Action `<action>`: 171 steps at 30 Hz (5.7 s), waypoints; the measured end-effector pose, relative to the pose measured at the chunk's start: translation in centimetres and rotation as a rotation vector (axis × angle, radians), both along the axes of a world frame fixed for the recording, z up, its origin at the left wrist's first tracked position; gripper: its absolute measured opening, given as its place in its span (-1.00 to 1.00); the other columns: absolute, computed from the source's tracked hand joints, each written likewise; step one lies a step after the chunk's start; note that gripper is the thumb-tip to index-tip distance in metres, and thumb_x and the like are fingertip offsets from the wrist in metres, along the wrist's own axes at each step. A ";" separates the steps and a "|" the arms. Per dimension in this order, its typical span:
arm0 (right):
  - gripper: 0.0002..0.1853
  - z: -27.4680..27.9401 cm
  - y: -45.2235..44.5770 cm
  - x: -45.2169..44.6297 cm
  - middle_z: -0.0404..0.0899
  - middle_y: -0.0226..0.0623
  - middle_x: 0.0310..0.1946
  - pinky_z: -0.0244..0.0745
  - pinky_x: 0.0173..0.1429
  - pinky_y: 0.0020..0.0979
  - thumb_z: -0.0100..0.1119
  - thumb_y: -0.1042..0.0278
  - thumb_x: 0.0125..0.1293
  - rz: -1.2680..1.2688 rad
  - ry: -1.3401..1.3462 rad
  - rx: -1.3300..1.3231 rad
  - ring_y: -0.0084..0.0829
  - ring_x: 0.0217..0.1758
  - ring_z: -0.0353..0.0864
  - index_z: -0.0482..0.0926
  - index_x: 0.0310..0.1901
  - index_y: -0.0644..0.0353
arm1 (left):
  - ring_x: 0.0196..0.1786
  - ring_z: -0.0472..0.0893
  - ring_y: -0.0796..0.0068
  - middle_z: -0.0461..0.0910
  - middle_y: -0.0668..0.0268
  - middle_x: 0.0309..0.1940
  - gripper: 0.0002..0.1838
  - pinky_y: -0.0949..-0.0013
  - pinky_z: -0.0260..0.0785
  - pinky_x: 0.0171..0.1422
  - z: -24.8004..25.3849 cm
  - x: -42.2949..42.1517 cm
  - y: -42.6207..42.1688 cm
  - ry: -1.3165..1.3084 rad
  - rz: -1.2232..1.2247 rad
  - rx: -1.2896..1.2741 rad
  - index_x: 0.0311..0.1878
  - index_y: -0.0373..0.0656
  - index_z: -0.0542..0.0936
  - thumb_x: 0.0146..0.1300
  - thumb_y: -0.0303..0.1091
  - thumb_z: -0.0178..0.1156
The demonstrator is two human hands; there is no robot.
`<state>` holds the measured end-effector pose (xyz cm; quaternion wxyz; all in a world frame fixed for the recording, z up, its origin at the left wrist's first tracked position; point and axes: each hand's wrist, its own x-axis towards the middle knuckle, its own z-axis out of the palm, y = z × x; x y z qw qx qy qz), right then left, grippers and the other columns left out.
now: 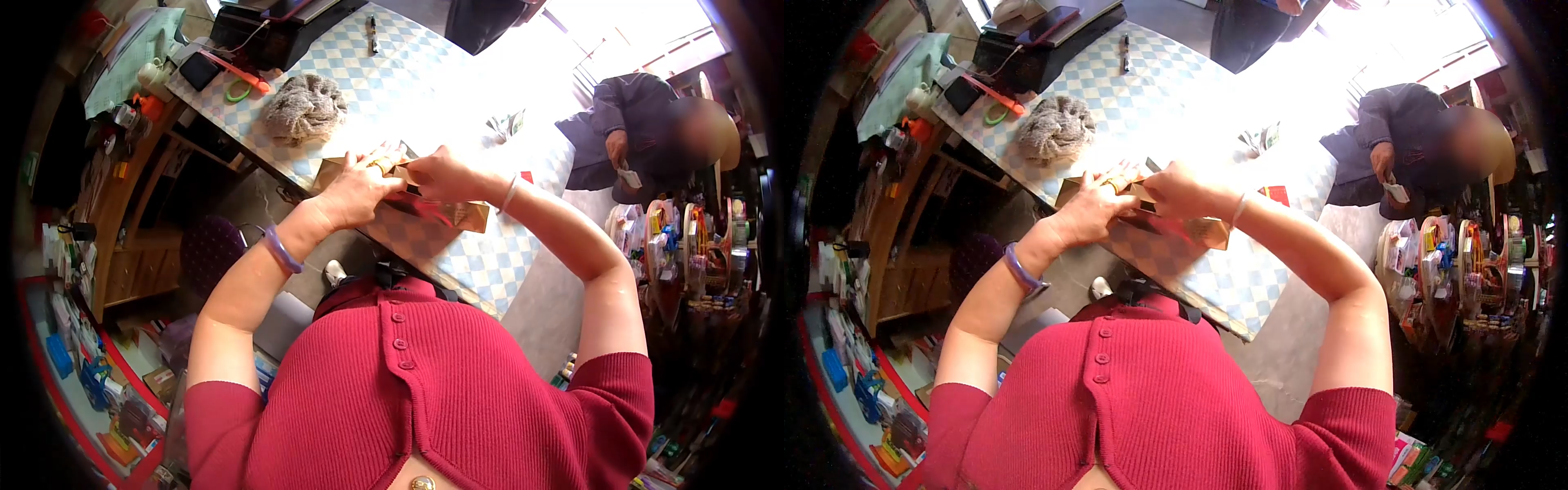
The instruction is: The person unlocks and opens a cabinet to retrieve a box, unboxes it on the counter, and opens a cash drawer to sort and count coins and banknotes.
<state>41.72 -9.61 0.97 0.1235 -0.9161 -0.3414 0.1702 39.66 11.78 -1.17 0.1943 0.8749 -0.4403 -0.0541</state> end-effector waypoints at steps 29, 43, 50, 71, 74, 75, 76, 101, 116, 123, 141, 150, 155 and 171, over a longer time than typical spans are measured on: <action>-0.86 -9.1 -6.0 14.4 0.45 -0.45 -0.58 0.44 -0.53 -0.56 0.21 0.46 0.18 -1.375 0.371 1.569 -0.60 -0.61 0.43 0.52 -0.23 0.27 | 0.32 0.26 0.18 0.32 0.36 0.23 -0.38 0.07 0.03 0.22 -0.4 0.3 -1.5 -0.041 -0.025 -0.212 0.04 0.04 0.45 -0.22 -0.65 0.10; -0.89 -12.3 -3.1 16.8 0.36 -0.44 -0.69 0.48 -0.54 -0.47 0.21 0.50 0.15 -1.436 0.251 1.540 -0.57 -0.69 0.35 0.47 -0.47 0.23 | 0.21 0.30 0.28 0.42 0.46 0.05 -0.27 0.13 0.05 0.22 0.2 -0.7 -0.7 -0.129 -0.065 -0.241 0.24 0.28 0.39 -0.10 -0.52 0.11; -0.76 -14.7 -4.1 18.3 0.48 -0.26 -0.35 0.60 -0.21 -0.47 0.16 0.60 0.13 -1.376 0.259 1.223 -0.42 -0.26 0.54 0.43 -0.14 0.31 | 0.21 0.29 0.37 0.40 0.44 0.13 -0.48 0.08 0.01 0.28 -0.5 -1.2 -0.6 -0.101 -0.016 -0.271 0.11 0.33 0.53 0.04 -0.42 0.10; -0.41 -2.1 -9.0 -11.1 0.42 -0.32 -0.16 0.34 0.05 -0.25 0.29 0.30 -0.01 0.061 -0.360 0.414 -0.27 -0.06 0.43 0.43 0.15 -0.13 | -0.05 0.49 0.31 0.51 0.43 -0.04 -0.30 0.23 0.30 0.03 -0.4 -12.4 -6.0 -0.229 0.362 -0.141 0.12 0.20 0.48 -0.24 -0.48 0.30; -0.47 -2.0 -8.7 -13.5 0.43 -0.34 -0.17 0.36 0.04 -0.28 0.33 0.25 -0.05 0.132 -0.260 0.430 -0.29 -0.06 0.46 0.46 0.05 -0.07 | -0.09 0.50 0.34 0.52 0.43 -0.10 -0.34 0.23 0.28 -0.05 0.4 -17.0 -6.4 -0.187 0.467 -0.148 0.07 0.11 0.48 -0.26 -0.49 0.29; -0.48 -1.7 -8.5 -14.5 0.43 -0.34 -0.16 0.36 0.04 -0.28 0.32 0.24 -0.03 0.170 -0.245 0.421 -0.29 -0.06 0.46 0.46 0.04 -0.07 | -0.10 0.50 0.33 0.53 0.42 -0.11 -0.39 0.23 0.28 -0.07 0.4 -18.7 -6.5 -0.184 0.515 -0.147 0.01 0.06 0.47 -0.26 -0.49 0.28; -0.49 -1.4 -8.3 -15.6 0.43 -0.35 -0.15 0.36 0.03 -0.28 0.32 0.24 -0.02 0.207 -0.231 0.411 -0.29 -0.06 0.46 0.46 0.04 -0.07 | -0.11 0.50 0.31 0.53 0.40 -0.14 -0.44 0.22 0.27 -0.07 0.7 -20.5 -6.8 -0.153 0.566 -0.156 -0.04 0.03 0.47 -0.26 -0.47 0.29; -0.49 -8.1 4.9 -73.2 0.45 -0.24 -0.06 0.40 0.06 -0.20 0.28 0.33 0.00 1.732 0.417 0.089 -0.15 0.02 0.46 0.46 0.06 0.06 | -0.06 0.53 0.29 0.53 0.32 -0.14 -0.48 0.22 0.33 0.04 -8.3 -97.5 -23.2 0.383 2.060 -0.485 0.03 0.06 0.55 -0.09 -0.11 0.36; -0.62 -51.2 41.0 -100.4 0.56 -0.34 -0.23 0.47 -0.15 -0.47 0.04 0.09 0.34 0.417 1.258 0.239 -0.53 -0.24 0.55 0.47 0.06 0.17 | -0.24 0.52 0.27 0.51 0.22 -0.29 -0.43 0.22 0.37 -0.18 -22.4 -120.8 -18.1 0.418 2.831 -0.472 -0.03 -0.04 0.57 -0.26 -0.35 0.44; -0.73 -57.4 50.0 -106.5 0.46 -0.43 -0.59 0.35 -0.54 -0.52 0.06 0.11 0.34 -0.424 1.454 0.303 -0.51 -0.60 0.43 0.46 -0.36 0.14 | -0.55 0.37 0.66 0.38 0.34 -0.26 -0.39 0.57 0.25 -0.52 -28.8 -128.0 -15.1 0.419 3.006 -0.709 0.00 -0.11 0.56 -0.26 -0.65 0.40; -0.89 -54.4 27.8 -111.4 0.53 -0.41 -0.52 0.34 -0.40 -0.54 0.19 0.37 0.22 -0.114 1.458 -0.119 -0.59 -0.50 0.45 0.58 -0.37 0.22 | -0.17 0.51 0.15 0.52 0.22 -0.25 -0.47 0.15 0.36 -0.08 -48.3 -133.9 -1.0 0.292 2.622 -0.446 -0.02 -0.08 0.54 -0.18 -0.37 0.38; -0.81 -52.4 14.0 -109.4 0.59 -0.39 -0.45 0.44 -0.36 -0.53 0.25 0.57 0.08 -0.068 1.300 -0.250 -0.57 -0.44 0.52 0.59 -0.23 0.22 | -0.19 0.51 0.13 0.52 0.24 -0.25 -0.54 0.11 0.37 -0.13 -55.6 -128.4 11.5 0.100 2.246 -0.494 -0.05 -0.05 0.54 -0.14 -0.40 0.33; -0.71 -53.1 12.2 -107.9 0.61 -0.34 -0.43 0.49 -0.31 -0.49 0.30 0.52 0.04 -0.003 1.248 -0.496 -0.55 -0.42 0.55 0.56 -0.14 0.23 | -0.13 0.50 0.06 0.49 0.14 -0.26 -0.53 0.14 0.35 -0.12 -59.6 -116.6 15.4 0.166 2.232 -0.464 -0.01 -0.04 0.53 -0.10 -0.40 0.31; -0.81 -53.9 16.7 -110.0 0.63 -0.23 -0.23 0.50 -0.09 -0.37 0.26 0.39 0.17 0.238 1.290 -0.260 -0.36 -0.16 0.60 0.61 -0.18 0.21 | 0.20 0.35 0.16 0.37 0.11 0.12 -0.55 0.00 0.22 0.11 -72.9 -98.8 18.9 0.454 2.345 -0.414 0.10 -0.05 0.43 0.06 -0.42 0.13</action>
